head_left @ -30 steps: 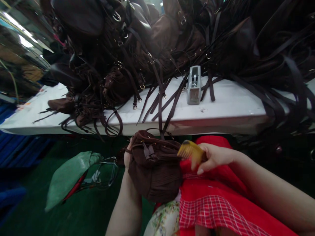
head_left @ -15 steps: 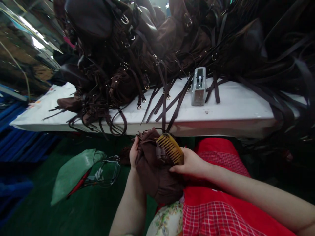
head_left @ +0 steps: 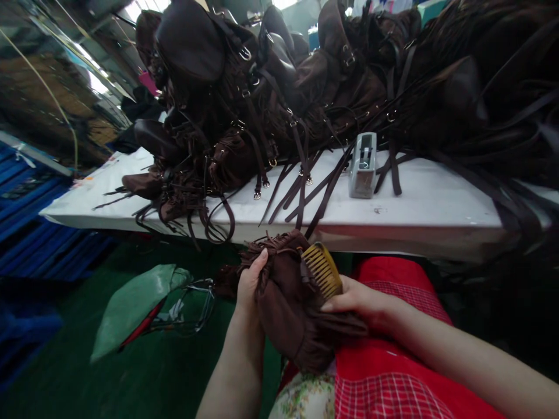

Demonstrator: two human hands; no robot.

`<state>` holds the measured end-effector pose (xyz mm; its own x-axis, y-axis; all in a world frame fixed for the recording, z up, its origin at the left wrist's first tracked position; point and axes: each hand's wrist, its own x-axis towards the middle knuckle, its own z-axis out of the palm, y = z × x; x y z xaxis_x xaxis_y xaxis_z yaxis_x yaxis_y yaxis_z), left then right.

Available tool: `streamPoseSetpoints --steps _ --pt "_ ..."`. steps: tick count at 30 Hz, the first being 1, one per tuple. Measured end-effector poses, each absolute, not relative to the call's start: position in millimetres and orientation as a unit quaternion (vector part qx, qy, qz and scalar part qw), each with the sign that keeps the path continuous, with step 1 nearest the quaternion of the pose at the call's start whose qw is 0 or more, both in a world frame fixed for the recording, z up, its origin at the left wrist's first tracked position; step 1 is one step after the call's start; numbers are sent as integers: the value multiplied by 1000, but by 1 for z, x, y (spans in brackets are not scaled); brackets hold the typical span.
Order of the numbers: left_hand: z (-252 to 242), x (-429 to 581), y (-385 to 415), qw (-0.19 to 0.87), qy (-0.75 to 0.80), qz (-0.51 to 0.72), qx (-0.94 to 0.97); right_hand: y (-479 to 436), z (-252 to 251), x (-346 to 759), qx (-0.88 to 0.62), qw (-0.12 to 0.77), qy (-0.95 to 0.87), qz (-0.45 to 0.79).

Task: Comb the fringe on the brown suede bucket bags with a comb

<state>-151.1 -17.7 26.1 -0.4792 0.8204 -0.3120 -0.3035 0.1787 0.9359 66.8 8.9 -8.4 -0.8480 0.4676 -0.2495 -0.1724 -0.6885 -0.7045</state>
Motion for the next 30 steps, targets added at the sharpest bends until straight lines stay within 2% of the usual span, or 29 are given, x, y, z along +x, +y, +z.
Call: streamPoseSetpoints --steps 4,5,8,9,10,14,18,20,26,30 --pt "16 -173 -7 382 697 494 351 31 6 87 -182 252 -358 880" --pt "18 -177 -4 323 715 480 392 36 9 91 -174 265 -373 872" --pt "40 -178 3 45 719 459 520 47 20 99 -157 278 -416 852" --pt "54 -174 5 -24 692 448 566 49 24 100 -154 274 -429 847" --pt "69 -168 6 -48 653 433 619 51 28 100 -151 267 -443 842" --pt "117 -135 11 17 550 314 774 52 41 100 -128 233 -501 824" --pt "117 -117 25 -7 578 224 785 50 44 102 -132 220 -532 807" --pt "109 -117 32 14 588 231 775 49 44 104 -130 223 -530 808" --pt "96 -123 44 174 574 302 741 47 44 108 -128 225 -520 814" --pt "98 -129 49 353 572 348 654 49 40 108 -131 228 -520 813"
